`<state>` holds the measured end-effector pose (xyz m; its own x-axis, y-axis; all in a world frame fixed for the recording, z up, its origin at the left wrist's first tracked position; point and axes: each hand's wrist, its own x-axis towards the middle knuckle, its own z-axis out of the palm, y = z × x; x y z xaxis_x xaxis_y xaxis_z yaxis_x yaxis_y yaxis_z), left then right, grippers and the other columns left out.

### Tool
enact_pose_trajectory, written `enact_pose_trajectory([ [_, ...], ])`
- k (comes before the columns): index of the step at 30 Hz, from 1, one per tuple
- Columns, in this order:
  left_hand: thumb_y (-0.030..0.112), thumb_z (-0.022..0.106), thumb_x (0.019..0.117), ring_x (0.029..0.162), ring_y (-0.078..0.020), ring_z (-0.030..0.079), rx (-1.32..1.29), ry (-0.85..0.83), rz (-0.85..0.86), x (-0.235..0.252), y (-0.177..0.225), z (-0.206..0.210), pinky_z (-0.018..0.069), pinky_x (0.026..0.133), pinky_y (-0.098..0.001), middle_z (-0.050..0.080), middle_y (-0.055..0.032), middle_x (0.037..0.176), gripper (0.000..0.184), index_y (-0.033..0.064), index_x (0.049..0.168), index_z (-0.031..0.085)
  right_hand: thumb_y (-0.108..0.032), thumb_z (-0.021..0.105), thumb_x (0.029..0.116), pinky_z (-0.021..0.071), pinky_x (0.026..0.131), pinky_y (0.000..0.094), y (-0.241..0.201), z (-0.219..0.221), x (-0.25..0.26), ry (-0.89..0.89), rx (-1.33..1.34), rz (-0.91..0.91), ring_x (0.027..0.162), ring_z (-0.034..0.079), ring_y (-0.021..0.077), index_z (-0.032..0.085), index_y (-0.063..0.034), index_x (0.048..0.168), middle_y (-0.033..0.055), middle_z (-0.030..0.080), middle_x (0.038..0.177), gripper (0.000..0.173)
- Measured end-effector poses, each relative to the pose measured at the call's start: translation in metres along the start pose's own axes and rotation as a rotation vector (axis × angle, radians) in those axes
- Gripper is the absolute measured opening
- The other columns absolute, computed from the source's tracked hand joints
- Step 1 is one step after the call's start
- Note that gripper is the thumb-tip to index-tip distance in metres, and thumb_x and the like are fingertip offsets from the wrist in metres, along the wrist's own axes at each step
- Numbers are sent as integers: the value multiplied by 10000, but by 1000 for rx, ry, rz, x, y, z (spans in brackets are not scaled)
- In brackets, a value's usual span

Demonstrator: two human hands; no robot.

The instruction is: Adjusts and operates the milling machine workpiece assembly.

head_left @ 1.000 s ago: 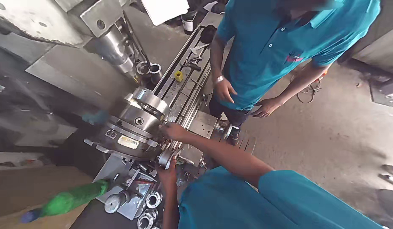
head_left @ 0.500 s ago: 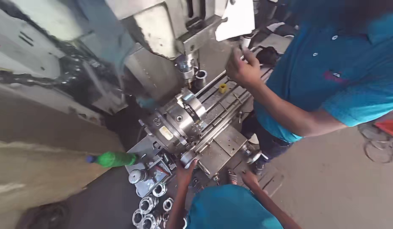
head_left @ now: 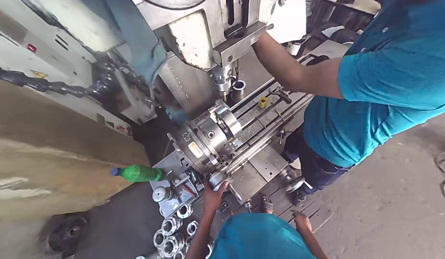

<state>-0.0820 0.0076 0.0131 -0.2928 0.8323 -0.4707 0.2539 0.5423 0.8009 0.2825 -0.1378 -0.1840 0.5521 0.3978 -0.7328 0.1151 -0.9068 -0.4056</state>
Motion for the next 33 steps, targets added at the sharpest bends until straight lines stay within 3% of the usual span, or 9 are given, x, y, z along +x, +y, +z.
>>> enact_pose_trajectory([
  [3, 449, 840, 827, 1171, -356, 645, -4, -19, -14, 2, 1, 0, 577, 902, -562, 581, -243, 1378, 999, 99, 1586, 293, -362, 480, 1085, 459, 686, 529, -26, 0, 8, -38, 30, -45, 773, 559, 317, 672, -31, 1206, 205, 627, 947, 401],
  [9, 478, 852, 799, 1164, -352, 649, 32, 7, -12, 3, -1, 0, 559, 940, -558, 605, -245, 1343, 1017, 86, 1571, 319, -345, 482, 1084, 417, 588, 447, -40, 0, 13, -83, 71, -79, 648, 479, 230, 668, -44, 1175, 119, 564, 816, 366],
  [13, 469, 849, 809, 1121, -350, 663, 53, 21, -23, 1, 4, 0, 563, 913, -548, 616, -248, 1323, 1004, 60, 1562, 326, -292, 502, 1078, 442, 634, 479, -29, 10, 16, -103, -20, -74, 693, 515, 264, 673, -31, 1172, 156, 593, 853, 325],
  [17, 470, 849, 809, 1131, -343, 659, 39, 16, -23, 0, 4, 0, 564, 916, -546, 612, -239, 1332, 1007, 63, 1564, 322, -274, 538, 1067, 463, 849, 592, -21, 22, 15, -153, -150, -117, 926, 619, 381, 696, -4, 1176, 247, 673, 1031, 331],
  [19, 468, 853, 802, 1131, -335, 660, 31, 19, -16, 0, 4, 1, 566, 915, -538, 610, -234, 1338, 1009, 68, 1565, 328, -277, 525, 1071, 463, 893, 606, -22, 25, 13, -192, -192, -142, 980, 636, 393, 698, -10, 1188, 249, 686, 1067, 338],
  [22, 475, 848, 805, 1141, -337, 655, 30, 9, -17, 1, 3, 1, 561, 927, -536, 604, -238, 1346, 1018, 61, 1569, 318, -270, 528, 1075, 459, 858, 578, -25, 27, 13, -199, -188, -153, 912, 616, 363, 699, -11, 1174, 229, 676, 1016, 326],
  [28, 525, 836, 786, 1169, -331, 646, 37, 7, -7, 2, -2, 0, 552, 948, -548, 607, -224, 1347, 1036, 85, 1570, 321, -313, 532, 1075, 471, 864, 606, -35, 23, 10, -181, -216, -147, 951, 638, 398, 699, -10, 1196, 251, 688, 1063, 367],
  [33, 526, 839, 780, 1168, -335, 648, 35, 8, -13, 3, -2, 1, 561, 934, -552, 602, -225, 1355, 1047, 88, 1573, 315, -282, 554, 1065, 472, 852, 582, -36, 27, 9, -192, -180, -148, 904, 629, 369, 704, -9, 1177, 237, 685, 1026, 330],
])
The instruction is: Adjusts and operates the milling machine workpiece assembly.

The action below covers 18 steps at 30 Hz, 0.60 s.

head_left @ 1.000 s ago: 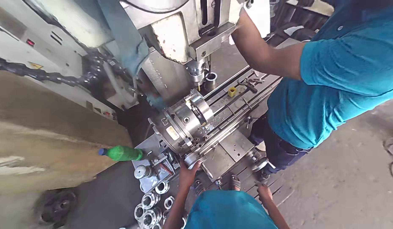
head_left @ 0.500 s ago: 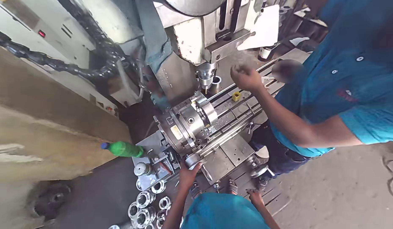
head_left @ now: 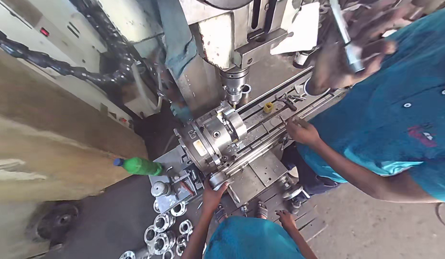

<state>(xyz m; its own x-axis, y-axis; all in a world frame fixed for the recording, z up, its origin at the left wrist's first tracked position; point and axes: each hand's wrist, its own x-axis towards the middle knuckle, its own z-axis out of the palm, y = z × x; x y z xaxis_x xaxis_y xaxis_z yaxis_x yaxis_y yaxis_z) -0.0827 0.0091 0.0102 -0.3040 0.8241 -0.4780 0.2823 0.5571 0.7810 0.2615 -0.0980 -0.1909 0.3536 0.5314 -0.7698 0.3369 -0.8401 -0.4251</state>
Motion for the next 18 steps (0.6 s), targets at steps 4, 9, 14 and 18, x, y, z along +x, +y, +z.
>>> enact_pose_trajectory([
  [4, 514, 843, 785, 1175, -335, 644, -9, -7, -7, -1, 1, 0, 565, 926, -548, 588, -226, 1376, 1056, 87, 1582, 298, -285, 549, 1068, 471, 839, 569, 1, -1, 0, -11, 8, -5, 883, 622, 355, 696, -3, 1177, 227, 681, 1004, 336],
  [9, 494, 840, 800, 1148, -326, 657, -20, -7, 1, -1, 1, 0, 571, 911, -533, 593, -227, 1366, 1033, 88, 1580, 298, -275, 555, 1069, 463, 803, 553, 3, 1, 3, 0, 7, -8, 836, 598, 328, 701, -17, 1162, 207, 669, 964, 311],
  [14, 507, 837, 800, 1143, -321, 658, -3, 0, 0, -2, 2, 0, 566, 920, -527, 602, -223, 1355, 1032, 84, 1577, 305, -277, 548, 1072, 463, 829, 564, -1, 1, -2, -6, 12, -11, 867, 612, 337, 700, -9, 1165, 219, 677, 1012, 322],
  [18, 529, 833, 793, 1131, -326, 664, 6, -2, -1, -1, 1, 0, 569, 911, -536, 611, -226, 1339, 1041, 84, 1573, 307, -298, 540, 1074, 461, 794, 546, 1, 2, 0, -15, -6, -16, 825, 594, 318, 702, -19, 1151, 196, 667, 952, 331],
])
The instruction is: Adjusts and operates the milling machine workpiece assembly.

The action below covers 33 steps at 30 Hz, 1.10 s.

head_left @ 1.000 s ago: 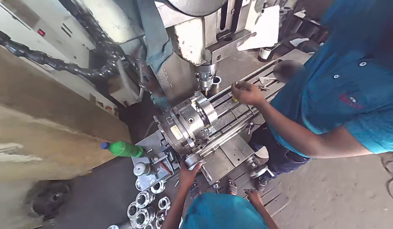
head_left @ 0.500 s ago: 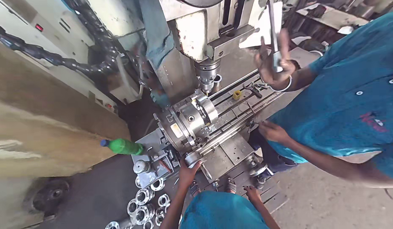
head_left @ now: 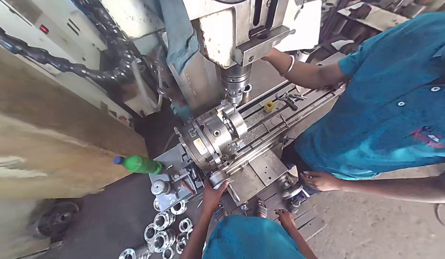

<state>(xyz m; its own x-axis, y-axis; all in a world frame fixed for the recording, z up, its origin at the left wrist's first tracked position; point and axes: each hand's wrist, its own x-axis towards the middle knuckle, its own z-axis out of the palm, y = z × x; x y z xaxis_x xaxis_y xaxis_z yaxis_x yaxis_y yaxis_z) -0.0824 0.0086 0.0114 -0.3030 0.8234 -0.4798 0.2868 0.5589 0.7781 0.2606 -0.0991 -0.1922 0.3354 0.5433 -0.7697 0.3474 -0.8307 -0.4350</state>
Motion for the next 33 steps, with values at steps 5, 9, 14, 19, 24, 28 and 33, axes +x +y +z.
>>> enact_pose_trajectory([
  [5, 510, 837, 800, 1149, -317, 658, -5, -4, 1, 0, 1, 1, 557, 948, -524, 612, -222, 1345, 1041, 69, 1576, 299, -293, 562, 1063, 468, 807, 562, 3, 1, 3, 10, 15, -6, 837, 604, 336, 713, -17, 1131, 208, 674, 960, 322],
  [9, 495, 840, 807, 1127, -321, 662, -4, 3, -8, -1, 3, 1, 569, 918, -524, 611, -228, 1329, 1026, 66, 1569, 303, -293, 559, 1064, 466, 849, 576, 2, 1, 0, 12, 11, 11, 894, 623, 351, 713, -19, 1138, 213, 686, 999, 323],
  [14, 488, 840, 810, 1142, -330, 660, 2, 6, -15, 0, 3, 1, 566, 928, -534, 608, -231, 1341, 1030, 71, 1577, 294, -307, 539, 1073, 469, 844, 561, 6, 2, 1, 2, -18, 21, 877, 620, 333, 718, -32, 1138, 193, 686, 966, 335],
  [19, 503, 841, 800, 1125, -339, 666, 5, 7, -12, 0, 2, 1, 567, 914, -545, 615, -237, 1327, 1038, 77, 1578, 301, -302, 540, 1074, 463, 841, 558, 7, 1, 1, -11, -30, 20, 871, 617, 330, 716, -33, 1154, 195, 687, 981, 331],
  [24, 516, 834, 801, 1114, -334, 672, 15, 6, -11, 0, 0, 1, 571, 905, -542, 623, -231, 1319, 1039, 82, 1578, 298, -293, 539, 1075, 461, 848, 564, 4, 0, -2, -3, -22, 21, 885, 617, 337, 712, -31, 1158, 202, 684, 996, 325],
  [28, 513, 840, 799, 1111, -335, 676, 9, 7, -17, 1, 0, 1, 573, 903, -543, 630, -226, 1313, 1039, 95, 1581, 299, -308, 542, 1073, 465, 846, 565, 4, 0, -2, -9, -21, 21, 892, 620, 338, 715, -40, 1163, 199, 687, 991, 332],
  [33, 516, 843, 793, 1099, -339, 676, 4, 7, -17, 1, -1, 1, 581, 879, -542, 619, -235, 1318, 1045, 90, 1579, 301, -300, 529, 1078, 470, 850, 560, 7, 2, 2, -10, -37, 12, 887, 625, 333, 715, -34, 1160, 197, 691, 992, 335],
])
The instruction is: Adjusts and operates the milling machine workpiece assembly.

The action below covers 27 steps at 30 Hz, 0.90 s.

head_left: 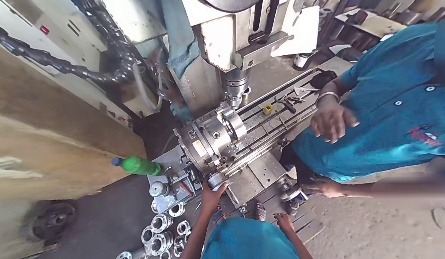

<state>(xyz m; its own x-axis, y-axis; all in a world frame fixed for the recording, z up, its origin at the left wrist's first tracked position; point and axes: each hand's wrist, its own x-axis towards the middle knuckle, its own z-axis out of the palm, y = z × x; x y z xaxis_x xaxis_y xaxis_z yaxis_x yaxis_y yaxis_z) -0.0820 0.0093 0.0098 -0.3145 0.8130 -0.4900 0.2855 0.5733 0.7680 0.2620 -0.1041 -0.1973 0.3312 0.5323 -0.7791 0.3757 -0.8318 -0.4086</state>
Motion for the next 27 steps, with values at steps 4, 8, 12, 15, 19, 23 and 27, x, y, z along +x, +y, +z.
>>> enact_pose_trajectory([
  [4, 525, 834, 797, 1084, -330, 679, 7, -1, 7, 0, 0, 0, 582, 880, -537, 622, -231, 1305, 1039, 78, 1572, 308, -295, 521, 1082, 471, 843, 563, 1, 0, 1, -12, 5, -15, 882, 626, 335, 711, -31, 1162, 202, 690, 996, 334],
  [8, 515, 839, 794, 1075, -329, 682, 0, -1, 8, 0, 0, 1, 583, 872, -536, 626, -233, 1298, 1034, 77, 1570, 314, -296, 518, 1082, 474, 858, 569, 1, -1, -1, -18, 5, -14, 902, 633, 349, 708, -28, 1175, 210, 694, 1023, 342],
  [12, 516, 836, 799, 1071, -321, 685, 1, 0, 14, -1, 0, 0, 583, 878, -532, 631, -230, 1291, 1028, 74, 1568, 316, -290, 524, 1081, 468, 850, 563, 0, 0, -1, -11, 22, -11, 891, 625, 339, 707, -24, 1175, 210, 690, 1018, 336],
  [15, 515, 837, 796, 1073, -322, 683, -7, 4, 20, -1, 0, 0, 584, 878, -531, 631, -229, 1289, 1027, 73, 1565, 320, -288, 530, 1079, 469, 857, 568, -1, 0, -1, -9, 21, -3, 901, 630, 342, 706, -25, 1172, 210, 692, 1027, 331],
  [19, 504, 846, 791, 1081, -324, 680, -14, 2, 17, 0, 0, 1, 580, 885, -531, 625, -233, 1298, 1035, 73, 1568, 316, -288, 534, 1078, 477, 850, 560, -2, 0, -2, -5, 25, -2, 883, 632, 338, 707, -20, 1165, 207, 692, 1010, 330],
  [23, 521, 842, 788, 1086, -326, 679, -23, -3, 12, 0, -2, 1, 587, 874, -530, 618, -234, 1311, 1045, 80, 1571, 310, -287, 538, 1076, 475, 870, 570, -1, -1, -2, -10, 21, -6, 917, 638, 351, 706, -15, 1168, 217, 695, 1043, 332],
  [27, 519, 842, 789, 1093, -332, 678, -16, 0, 9, 0, 0, 1, 587, 875, -536, 618, -229, 1315, 1041, 83, 1571, 312, -283, 547, 1073, 474, 865, 565, -3, -1, -3, -4, 28, -8, 909, 637, 342, 702, -14, 1173, 212, 696, 1037, 326],
])
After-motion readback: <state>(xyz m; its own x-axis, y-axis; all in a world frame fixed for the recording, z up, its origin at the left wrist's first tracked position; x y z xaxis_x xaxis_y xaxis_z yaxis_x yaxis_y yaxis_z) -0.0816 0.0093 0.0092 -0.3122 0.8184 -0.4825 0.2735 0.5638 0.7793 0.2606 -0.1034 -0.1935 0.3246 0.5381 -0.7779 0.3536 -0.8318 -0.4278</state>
